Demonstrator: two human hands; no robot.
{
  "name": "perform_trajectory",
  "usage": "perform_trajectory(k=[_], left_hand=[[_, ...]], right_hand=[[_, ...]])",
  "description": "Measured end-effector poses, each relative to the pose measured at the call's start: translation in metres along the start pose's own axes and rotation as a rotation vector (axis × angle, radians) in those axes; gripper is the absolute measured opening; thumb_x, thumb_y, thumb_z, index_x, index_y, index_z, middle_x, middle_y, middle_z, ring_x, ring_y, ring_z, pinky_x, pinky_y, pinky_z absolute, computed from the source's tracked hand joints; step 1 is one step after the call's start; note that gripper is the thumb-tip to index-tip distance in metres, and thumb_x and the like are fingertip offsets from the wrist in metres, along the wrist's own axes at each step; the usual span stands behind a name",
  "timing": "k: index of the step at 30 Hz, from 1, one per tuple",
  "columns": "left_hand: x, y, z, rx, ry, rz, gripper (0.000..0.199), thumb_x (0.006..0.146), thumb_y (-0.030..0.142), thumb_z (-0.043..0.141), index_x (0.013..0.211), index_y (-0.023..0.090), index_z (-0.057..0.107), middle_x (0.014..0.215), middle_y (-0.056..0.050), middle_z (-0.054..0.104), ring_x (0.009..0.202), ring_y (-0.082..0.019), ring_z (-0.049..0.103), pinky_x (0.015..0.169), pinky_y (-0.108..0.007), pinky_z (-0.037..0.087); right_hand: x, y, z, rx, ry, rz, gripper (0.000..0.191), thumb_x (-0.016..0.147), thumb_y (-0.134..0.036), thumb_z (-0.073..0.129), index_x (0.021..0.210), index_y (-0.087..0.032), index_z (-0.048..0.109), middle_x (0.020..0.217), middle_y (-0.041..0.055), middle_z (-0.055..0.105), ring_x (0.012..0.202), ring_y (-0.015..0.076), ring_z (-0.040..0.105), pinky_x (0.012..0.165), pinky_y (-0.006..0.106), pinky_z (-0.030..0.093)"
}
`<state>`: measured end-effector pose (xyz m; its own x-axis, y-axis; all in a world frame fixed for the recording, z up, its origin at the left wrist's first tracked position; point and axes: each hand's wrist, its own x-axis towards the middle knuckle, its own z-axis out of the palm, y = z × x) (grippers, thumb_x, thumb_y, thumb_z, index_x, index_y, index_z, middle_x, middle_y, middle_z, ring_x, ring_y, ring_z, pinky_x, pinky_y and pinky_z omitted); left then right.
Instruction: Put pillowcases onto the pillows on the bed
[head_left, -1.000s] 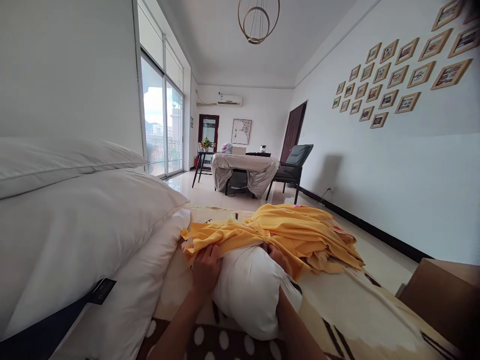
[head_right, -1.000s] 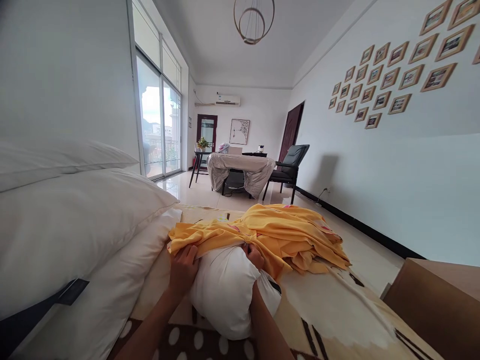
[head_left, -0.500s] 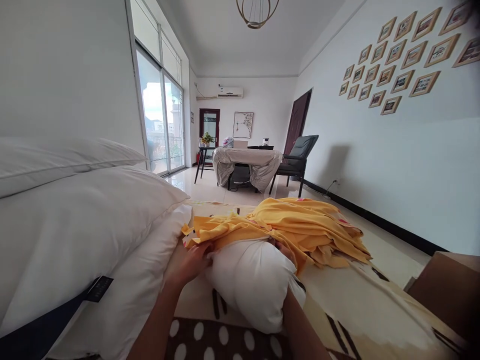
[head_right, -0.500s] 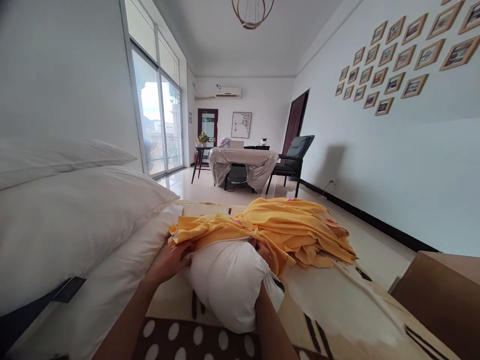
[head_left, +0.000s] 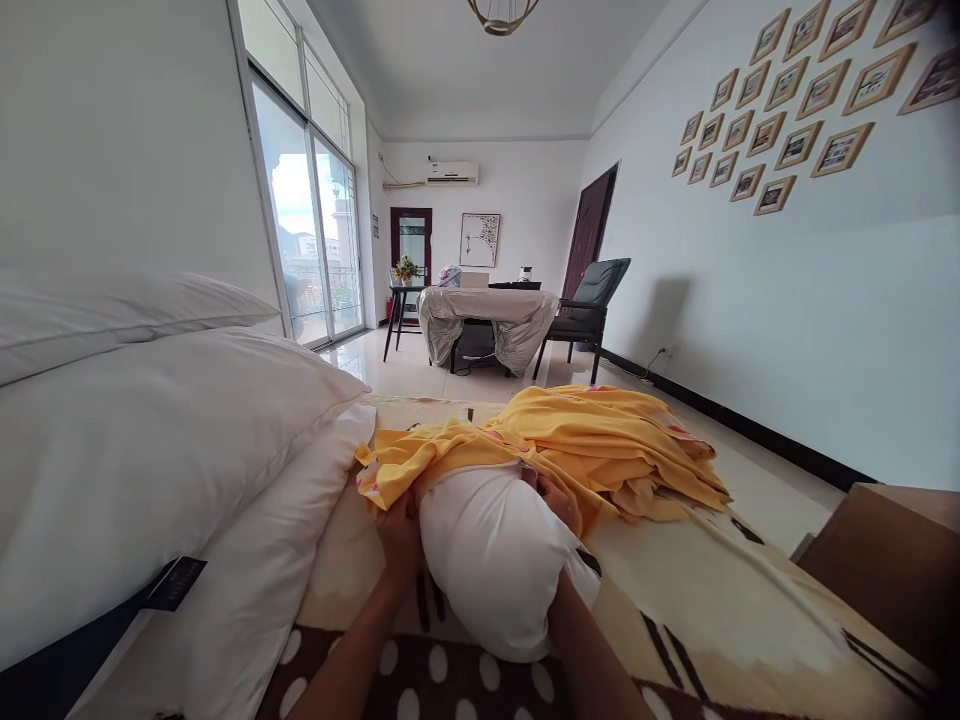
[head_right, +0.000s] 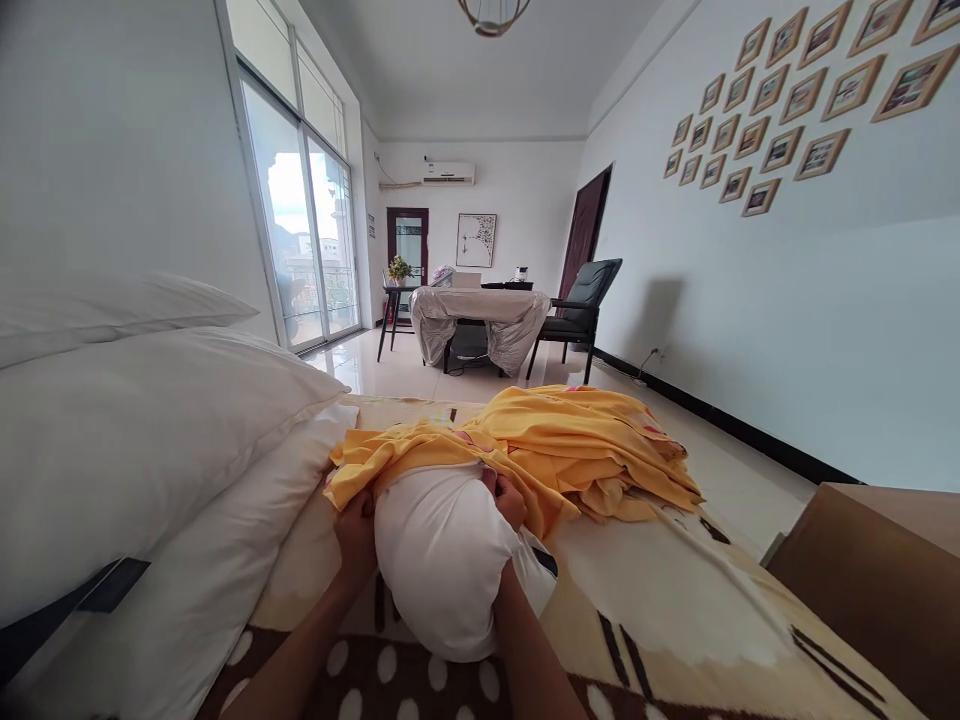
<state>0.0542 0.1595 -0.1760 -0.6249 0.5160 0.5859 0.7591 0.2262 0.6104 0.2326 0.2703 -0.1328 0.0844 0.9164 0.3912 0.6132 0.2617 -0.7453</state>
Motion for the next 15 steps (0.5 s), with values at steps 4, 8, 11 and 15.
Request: perform_trajectory(k=[4, 8, 11, 15], left_hand=[[0.010, 0.006, -0.016, -0.015, 0.105, 0.093, 0.024, 0.080, 0.011, 0.039, 0.059, 0.022, 0.037, 0.067, -0.004, 0.050, 0.076, -0.021, 0.048, 0.080, -0.034, 0.041], [0.011, 0.025, -0.034, -0.060, 0.139, 0.243, 0.011, 0.082, 0.015, 0.043, 0.077, 0.020, 0.051, 0.081, -0.008, 0.057, 0.087, -0.021, 0.052, 0.084, -0.032, 0.042], [0.010, 0.038, -0.044, -0.059, 0.118, 0.349, 0.012, 0.084, 0.015, 0.043, 0.079, 0.020, 0.053, 0.077, -0.006, 0.057, 0.080, -0.020, 0.053, 0.079, -0.031, 0.043], [0.011, 0.051, -0.059, 0.019, 0.104, 0.525, 0.015, 0.088, 0.013, 0.042, 0.083, 0.019, 0.055, 0.078, -0.004, 0.062, 0.076, -0.019, 0.057, 0.070, -0.029, 0.042]], right_hand=[[-0.007, -0.006, -0.006, 0.112, 0.002, 0.074, 0.056, 0.084, -0.055, 0.031, 0.067, -0.016, 0.066, 0.055, 0.0063, 0.059, 0.050, 0.0160, 0.047, 0.046, 0.025, 0.035], [-0.014, -0.012, -0.005, 0.190, -0.008, 0.034, 0.061, 0.080, -0.065, 0.029, 0.058, -0.017, 0.061, 0.053, 0.0049, 0.055, 0.051, 0.0147, 0.044, 0.048, 0.025, 0.034], [-0.019, -0.016, 0.001, 0.222, -0.001, -0.077, 0.067, 0.078, -0.072, 0.026, 0.054, -0.017, 0.056, 0.050, 0.0043, 0.053, 0.051, 0.0140, 0.042, 0.050, 0.025, 0.034], [-0.027, -0.021, 0.008, 0.223, -0.026, -0.252, 0.070, 0.079, -0.073, 0.024, 0.050, -0.017, 0.053, 0.046, 0.0037, 0.051, 0.047, 0.0124, 0.039, 0.047, 0.024, 0.031]])
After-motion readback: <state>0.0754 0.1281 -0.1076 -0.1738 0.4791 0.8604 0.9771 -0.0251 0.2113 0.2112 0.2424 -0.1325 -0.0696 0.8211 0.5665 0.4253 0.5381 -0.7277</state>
